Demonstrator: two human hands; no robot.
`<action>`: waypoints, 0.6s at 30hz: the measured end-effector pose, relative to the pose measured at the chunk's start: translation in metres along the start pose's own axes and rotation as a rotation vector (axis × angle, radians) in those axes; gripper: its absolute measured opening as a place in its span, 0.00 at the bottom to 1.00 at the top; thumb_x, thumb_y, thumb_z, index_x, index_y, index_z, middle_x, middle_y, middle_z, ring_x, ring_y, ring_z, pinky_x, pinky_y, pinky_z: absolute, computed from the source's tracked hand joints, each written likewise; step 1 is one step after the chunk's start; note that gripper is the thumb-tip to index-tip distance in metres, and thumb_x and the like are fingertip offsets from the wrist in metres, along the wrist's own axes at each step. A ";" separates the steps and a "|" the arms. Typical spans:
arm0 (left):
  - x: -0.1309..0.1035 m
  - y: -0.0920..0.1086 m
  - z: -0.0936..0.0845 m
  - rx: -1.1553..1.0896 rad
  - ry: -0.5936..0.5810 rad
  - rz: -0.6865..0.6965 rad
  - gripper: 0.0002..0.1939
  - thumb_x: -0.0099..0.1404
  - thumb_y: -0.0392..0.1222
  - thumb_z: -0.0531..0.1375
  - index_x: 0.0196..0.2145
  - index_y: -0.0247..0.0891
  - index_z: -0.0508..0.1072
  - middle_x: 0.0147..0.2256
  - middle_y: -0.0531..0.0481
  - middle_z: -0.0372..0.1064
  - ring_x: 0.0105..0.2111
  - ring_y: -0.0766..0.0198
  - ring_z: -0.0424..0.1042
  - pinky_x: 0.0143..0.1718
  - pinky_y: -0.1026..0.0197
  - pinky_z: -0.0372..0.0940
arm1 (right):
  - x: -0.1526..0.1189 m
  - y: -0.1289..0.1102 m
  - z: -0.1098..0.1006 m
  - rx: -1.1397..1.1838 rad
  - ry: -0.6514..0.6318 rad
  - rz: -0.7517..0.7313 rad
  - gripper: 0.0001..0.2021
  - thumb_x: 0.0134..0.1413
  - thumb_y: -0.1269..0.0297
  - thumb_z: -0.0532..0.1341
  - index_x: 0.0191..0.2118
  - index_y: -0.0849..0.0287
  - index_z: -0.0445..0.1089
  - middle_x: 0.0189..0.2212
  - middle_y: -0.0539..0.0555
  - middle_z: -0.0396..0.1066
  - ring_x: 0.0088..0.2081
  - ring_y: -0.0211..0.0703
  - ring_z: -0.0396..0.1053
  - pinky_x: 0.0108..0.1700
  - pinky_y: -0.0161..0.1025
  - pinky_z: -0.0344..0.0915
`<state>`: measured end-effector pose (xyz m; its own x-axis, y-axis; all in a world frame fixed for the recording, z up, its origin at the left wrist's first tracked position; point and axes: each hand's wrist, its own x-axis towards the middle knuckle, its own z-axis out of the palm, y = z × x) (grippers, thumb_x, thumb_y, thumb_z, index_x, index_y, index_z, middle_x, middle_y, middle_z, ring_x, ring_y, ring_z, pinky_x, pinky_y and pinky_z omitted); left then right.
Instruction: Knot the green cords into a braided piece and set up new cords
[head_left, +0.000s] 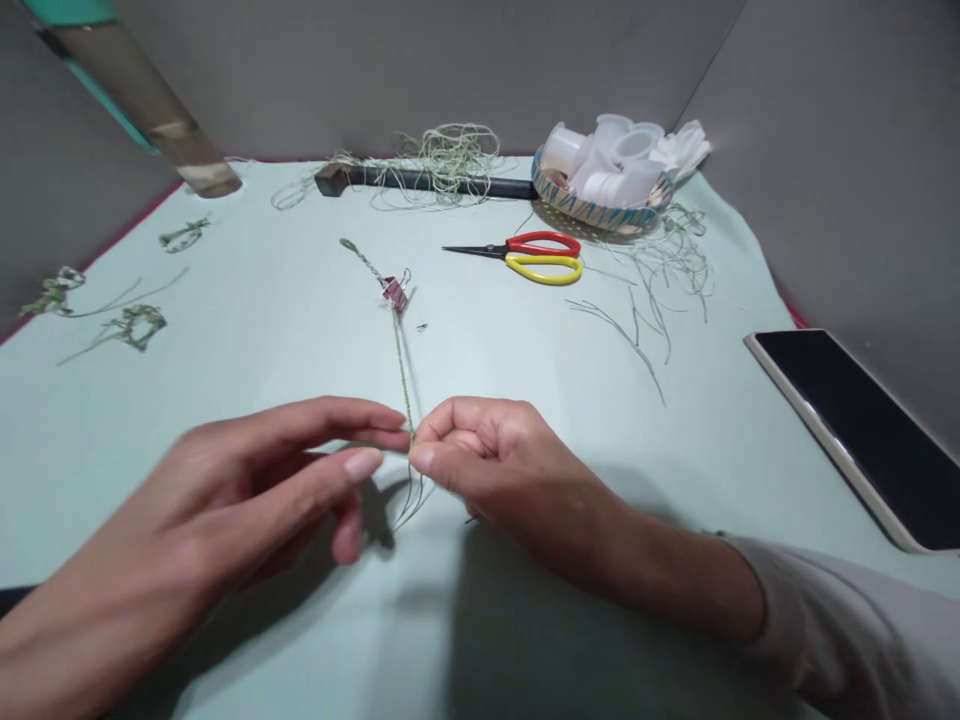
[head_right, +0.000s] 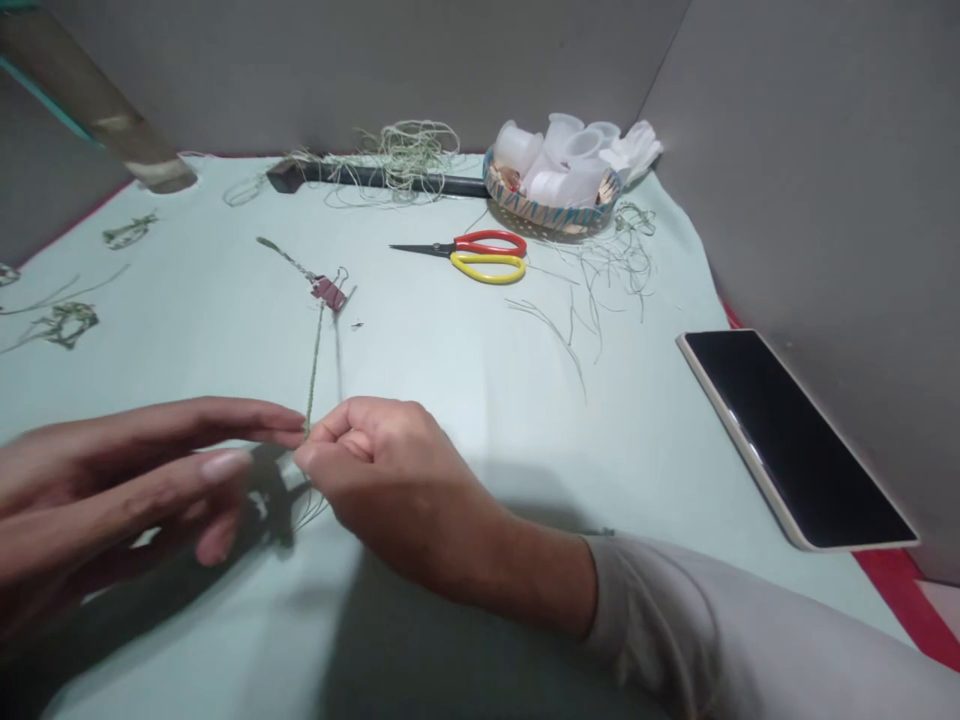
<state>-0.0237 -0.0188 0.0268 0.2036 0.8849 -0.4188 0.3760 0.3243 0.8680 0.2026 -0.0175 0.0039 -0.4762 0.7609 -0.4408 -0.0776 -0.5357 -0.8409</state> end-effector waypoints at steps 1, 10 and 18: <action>0.006 0.005 0.008 -0.052 -0.107 -0.082 0.16 0.64 0.57 0.72 0.46 0.48 0.86 0.16 0.54 0.70 0.14 0.67 0.55 0.13 0.66 0.44 | 0.000 0.002 0.000 -0.028 0.012 -0.020 0.08 0.64 0.69 0.63 0.32 0.57 0.66 0.19 0.39 0.54 0.23 0.31 0.49 0.27 0.32 0.49; 0.025 0.007 0.021 -0.167 -0.124 -0.191 0.13 0.57 0.54 0.76 0.29 0.42 0.84 0.20 0.55 0.59 0.20 0.71 0.48 0.18 0.69 0.44 | -0.006 0.001 -0.011 -0.257 0.038 -0.085 0.09 0.67 0.70 0.61 0.32 0.57 0.68 0.21 0.41 0.57 0.24 0.31 0.50 0.28 0.33 0.52; 0.024 -0.001 0.023 -0.149 -0.081 -0.253 0.19 0.59 0.62 0.72 0.26 0.43 0.83 0.21 0.54 0.55 0.21 0.68 0.48 0.19 0.66 0.46 | -0.007 0.012 -0.007 -0.454 0.066 -0.191 0.09 0.69 0.72 0.59 0.34 0.55 0.67 0.21 0.41 0.57 0.24 0.31 0.51 0.30 0.33 0.52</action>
<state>0.0016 -0.0060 0.0097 0.1943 0.7418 -0.6418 0.2885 0.5821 0.7602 0.2115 -0.0265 -0.0049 -0.4332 0.8592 -0.2723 0.2387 -0.1819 -0.9539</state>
